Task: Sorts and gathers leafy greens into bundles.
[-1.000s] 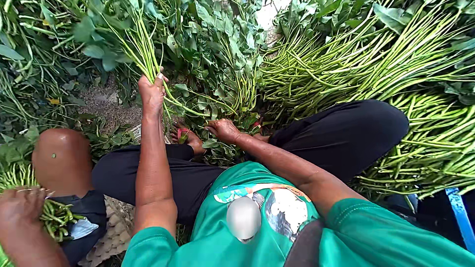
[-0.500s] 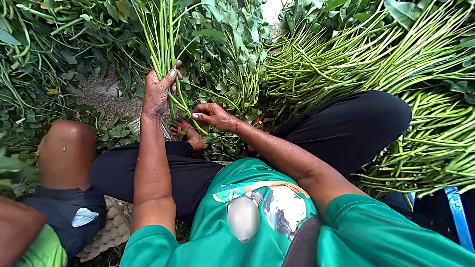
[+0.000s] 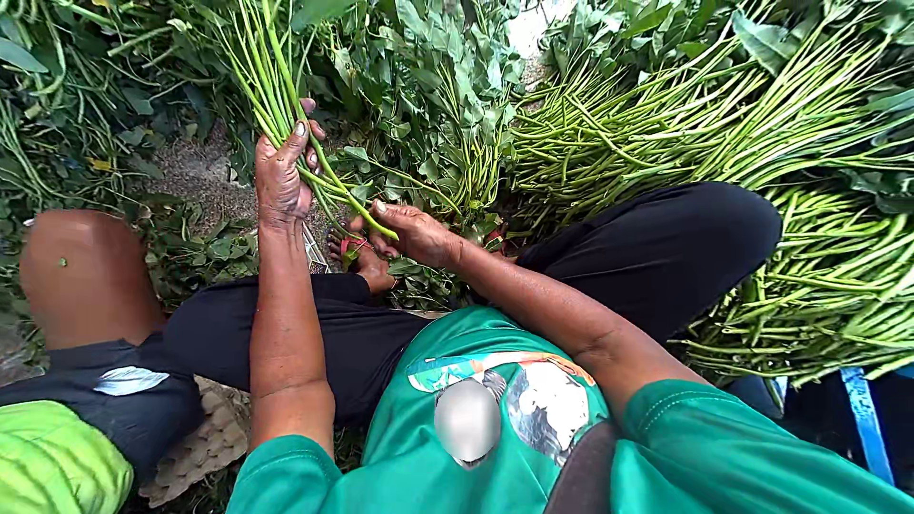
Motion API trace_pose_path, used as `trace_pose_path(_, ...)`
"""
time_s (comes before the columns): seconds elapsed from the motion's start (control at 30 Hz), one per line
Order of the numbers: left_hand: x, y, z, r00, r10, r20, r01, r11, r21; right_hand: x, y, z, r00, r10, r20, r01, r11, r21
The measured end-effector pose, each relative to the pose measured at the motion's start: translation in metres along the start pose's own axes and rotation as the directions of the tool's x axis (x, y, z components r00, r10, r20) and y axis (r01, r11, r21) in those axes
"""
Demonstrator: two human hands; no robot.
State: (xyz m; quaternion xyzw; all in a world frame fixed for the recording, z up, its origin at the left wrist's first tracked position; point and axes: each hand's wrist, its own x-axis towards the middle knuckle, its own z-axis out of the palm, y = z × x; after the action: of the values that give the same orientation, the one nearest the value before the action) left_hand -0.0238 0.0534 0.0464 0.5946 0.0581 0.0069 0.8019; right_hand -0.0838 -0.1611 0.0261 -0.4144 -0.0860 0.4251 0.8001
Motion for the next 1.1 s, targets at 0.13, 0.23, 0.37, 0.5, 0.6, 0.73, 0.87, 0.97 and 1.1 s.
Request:
trace_pose_path(0.13, -0.001, 0.003, -0.005, 0.994, 0.053, -0.090, -0.043, 0.993, 0.113, -0.001, 0.014, -0.005, 0.996, -0.035, -0.079, 0.028, 0.995, -0.091)
trace_pose_path(0.23, -0.003, 0.014, -0.014, 0.969, 0.174, -0.175, -0.113, 0.943, 0.313, -0.003, 0.018, -0.037, 0.980, 0.066, -0.189, -0.190, 0.597, -0.780)
trace_pose_path(0.37, -0.020, 0.039, -0.010, 0.968, 0.117, -0.222, -0.083, 0.984, 0.158, -0.005, 0.024, -0.080, 0.875, 0.242, -0.419, -0.466, 0.189, -0.864)
trace_pose_path(0.5, -0.048, 0.041, 0.021, 0.966, -0.146, -0.212, 0.121, 0.985, -0.125, 0.004, 0.009, -0.123, 0.785, 0.036, -0.618, -0.605, 0.256, -0.754)
trace_pose_path(0.6, -0.064, 0.020, 0.040, 0.923, -0.263, -0.280, 0.207, 0.955, -0.212, 0.000, 0.020, -0.150, 0.764, 0.099, -0.637, -0.640, 0.241, -0.730)
trace_pose_path(0.73, -0.073, -0.030, 0.067, 0.892, -0.085, -0.445, 0.117, 0.992, 0.045, 0.000, 0.022, -0.133, 0.791, 0.033, -0.611, -0.599, 0.239, -0.764)
trace_pose_path(0.87, -0.067, -0.064, 0.072, 0.843, -0.337, -0.420, 0.311, 0.941, -0.130, 0.005, 0.001, -0.090, 0.852, -0.108, -0.512, -0.441, 0.381, -0.813)
trace_pose_path(0.97, -0.057, -0.081, 0.069, 0.791, -0.465, -0.398, 0.411, 0.885, -0.217, -0.001, -0.001, -0.062, 0.881, -0.202, -0.429, -0.304, 0.452, -0.839)
trace_pose_path(1.1, -0.052, -0.082, 0.073, 0.785, -0.502, -0.363, 0.435, 0.864, -0.253, -0.016, -0.049, 0.003, 0.814, 0.077, -0.575, -0.567, 0.314, -0.761)
